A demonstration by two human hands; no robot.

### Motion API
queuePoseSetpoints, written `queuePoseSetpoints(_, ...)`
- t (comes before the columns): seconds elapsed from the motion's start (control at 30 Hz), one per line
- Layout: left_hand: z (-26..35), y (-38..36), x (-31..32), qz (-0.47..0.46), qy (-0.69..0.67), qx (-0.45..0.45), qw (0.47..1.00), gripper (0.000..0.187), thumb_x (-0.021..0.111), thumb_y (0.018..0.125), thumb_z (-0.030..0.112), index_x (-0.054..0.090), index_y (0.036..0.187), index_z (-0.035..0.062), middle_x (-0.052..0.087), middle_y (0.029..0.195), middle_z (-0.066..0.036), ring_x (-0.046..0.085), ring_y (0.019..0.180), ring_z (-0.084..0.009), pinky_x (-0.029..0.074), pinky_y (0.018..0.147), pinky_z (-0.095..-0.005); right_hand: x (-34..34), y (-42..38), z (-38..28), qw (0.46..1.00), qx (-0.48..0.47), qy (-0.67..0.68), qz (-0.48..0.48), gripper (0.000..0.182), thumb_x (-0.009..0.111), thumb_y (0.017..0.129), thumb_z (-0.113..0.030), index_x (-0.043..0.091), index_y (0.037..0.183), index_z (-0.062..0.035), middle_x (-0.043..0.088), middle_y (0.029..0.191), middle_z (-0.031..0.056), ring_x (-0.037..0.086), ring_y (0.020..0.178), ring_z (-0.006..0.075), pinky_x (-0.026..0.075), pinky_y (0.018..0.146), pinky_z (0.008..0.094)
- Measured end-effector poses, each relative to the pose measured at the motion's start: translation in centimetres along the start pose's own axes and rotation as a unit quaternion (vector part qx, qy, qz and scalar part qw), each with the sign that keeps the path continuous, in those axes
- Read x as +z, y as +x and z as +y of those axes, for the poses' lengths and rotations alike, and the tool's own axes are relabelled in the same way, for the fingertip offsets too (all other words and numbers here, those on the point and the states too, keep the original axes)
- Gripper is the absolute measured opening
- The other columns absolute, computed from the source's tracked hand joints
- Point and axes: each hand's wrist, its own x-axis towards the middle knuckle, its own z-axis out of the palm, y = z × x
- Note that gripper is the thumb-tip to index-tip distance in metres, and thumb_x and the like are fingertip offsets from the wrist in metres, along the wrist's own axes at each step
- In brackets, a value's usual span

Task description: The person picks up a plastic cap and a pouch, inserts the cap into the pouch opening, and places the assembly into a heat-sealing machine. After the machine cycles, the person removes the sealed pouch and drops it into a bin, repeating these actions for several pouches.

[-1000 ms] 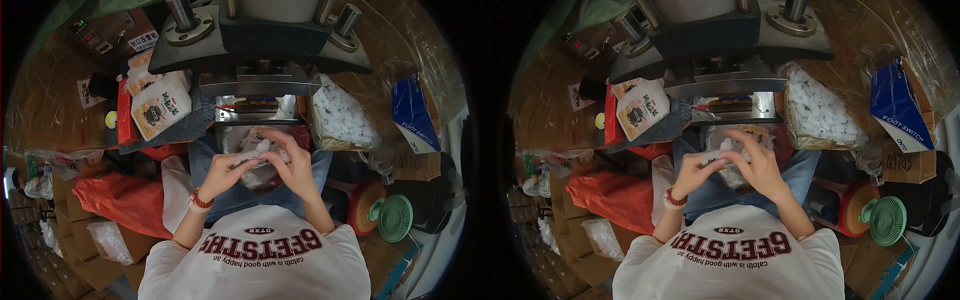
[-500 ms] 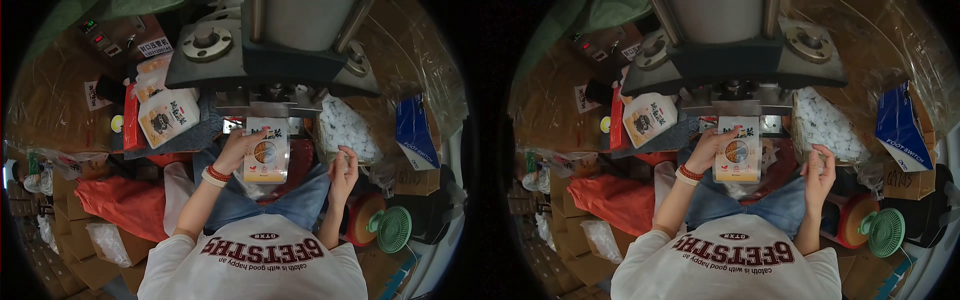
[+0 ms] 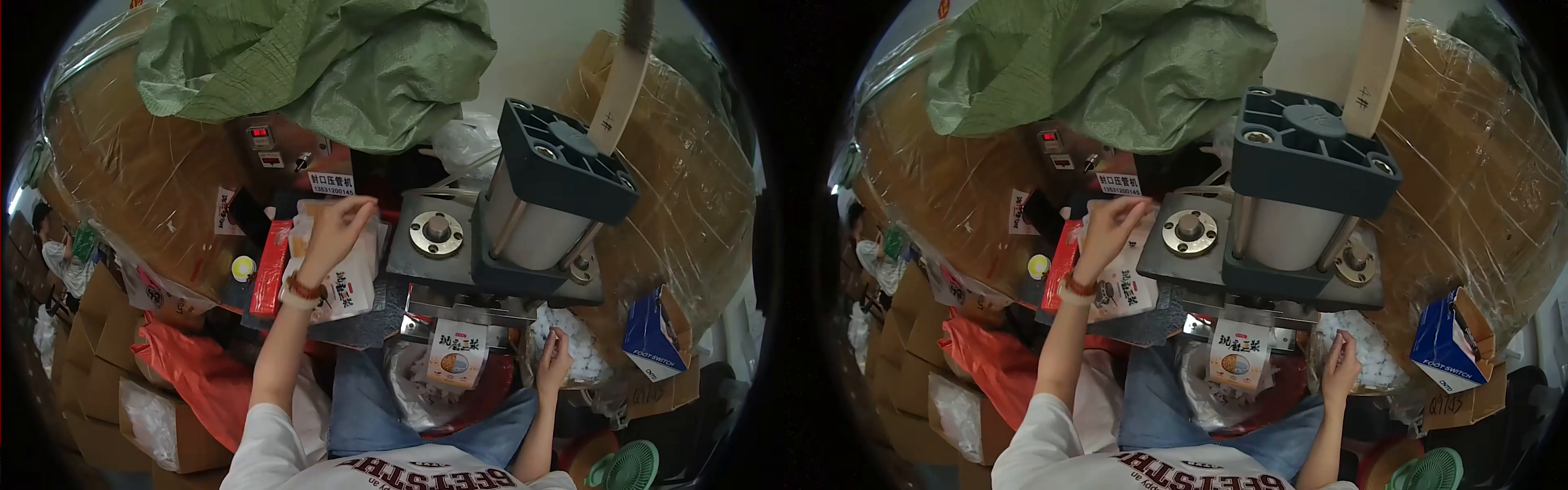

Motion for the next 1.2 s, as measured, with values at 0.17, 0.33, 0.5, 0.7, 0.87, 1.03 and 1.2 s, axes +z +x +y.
queuePoseSetpoints(0.17, -1.3, 11.8, 5.4, -0.144, 0.083, 0.167, 0.972, 0.033, 0.055, 0.094, 0.025, 0.060, 0.121, 0.0059, 0.066, 0.109, -0.016, 0.063, 0.101, -0.0289, 0.047, 0.088, -0.0349, -0.4, 0.2, -0.4, 1.000, 0.026, 0.003, -0.016, 0.018, 0.051, 0.098, -0.016, 0.058, 0.103, 0.0000, 0.064, 0.074, 0.0116, 0.060, 0.065, 0.0109, 0.046, 0.056, 0.0257)
queuePoseSetpoints(0.33, -3.0, 18.0, 13.4, -0.236, -0.027, 0.224, 0.945, 0.048, 0.059, 0.089, 0.043, 0.059, 0.125, 0.0102, 0.067, 0.099, -0.017, 0.064, 0.081, -0.0234, 0.049, 0.077, -0.0319, 0.1, 0.6, 0.2, 1.000, -0.011, 0.006, 0.013, 0.018, 0.052, 0.098, -0.015, 0.060, 0.100, 0.0000, 0.065, 0.074, 0.0089, 0.060, 0.066, 0.0100, 0.047, 0.057, 0.0250)
queuePoseSetpoints(0.5, -6.0, 18.6, 13.8, -0.307, 0.250, 0.199, 0.896, 0.039, 0.061, 0.081, 0.042, 0.069, 0.092, 0.0054, 0.067, 0.086, -0.020, 0.065, 0.075, -0.0335, 0.050, 0.073, -0.0389, 0.0, 0.5, 0.3, 1.000, 0.028, -0.004, 0.007, 0.020, 0.052, 0.097, -0.018, 0.060, 0.100, 0.0003, 0.063, 0.074, 0.0080, 0.056, 0.065, 0.0089, 0.044, 0.057, 0.0244)
queuePoseSetpoints(0.7, -4.6, 13.3, 8.5, -0.269, 0.369, 0.139, 0.879, 0.037, 0.062, 0.078, 0.037, 0.067, 0.074, 0.0003, 0.066, 0.077, -0.019, 0.063, 0.066, -0.0327, 0.050, 0.063, -0.0410, 0.3, 0.8, -0.3, 0.999, 0.007, -0.035, -0.001, 0.019, 0.053, 0.097, -0.017, 0.060, 0.100, -0.0003, 0.064, 0.073, 0.0104, 0.059, 0.063, 0.0119, 0.047, 0.058, 0.0267)
queuePoseSetpoints(0.87, -5.1, 20.5, 10.0, -0.319, 0.003, -0.053, 0.946, 0.030, 0.055, 0.083, 0.022, 0.068, 0.101, 0.0025, 0.066, 0.092, -0.017, 0.064, 0.081, -0.0195, 0.051, 0.074, -0.0354, 0.3, 0.7, -0.6, 0.998, 0.018, -0.055, -0.002, 0.019, 0.053, 0.097, -0.018, 0.061, 0.100, 0.0002, 0.064, 0.073, 0.0102, 0.060, 0.063, 0.0128, 0.047, 0.058, 0.0270)
queuePoseSetpoints(1.03, -9.8, 23.4, 18.9, -0.200, 0.208, 0.155, 0.945, 0.032, 0.058, 0.080, 0.017, 0.066, 0.108, 0.0030, 0.065, 0.108, -0.020, 0.065, 0.096, -0.0295, 0.051, 0.081, -0.0377, 0.3, 0.6, -0.3, 0.997, 0.068, -0.044, -0.020, 0.021, 0.052, 0.098, -0.019, 0.060, 0.101, 0.0002, 0.065, 0.076, 0.0095, 0.059, 0.068, 0.0108, 0.045, 0.061, 0.0257)
queuePoseSetpoints(1.2, -13.3, 27.1, 21.1, -0.309, 0.179, -0.062, 0.932, 0.044, 0.071, 0.069, 0.020, 0.062, 0.109, 0.0028, 0.064, 0.107, -0.022, 0.063, 0.097, -0.0353, 0.051, 0.080, -0.0455, 0.2, 0.7, -0.8, 0.998, 0.050, -0.038, -0.019, 0.020, 0.053, 0.097, -0.018, 0.060, 0.099, 0.0009, 0.063, 0.071, 0.0072, 0.056, 0.063, 0.0083, 0.043, 0.057, 0.0241)
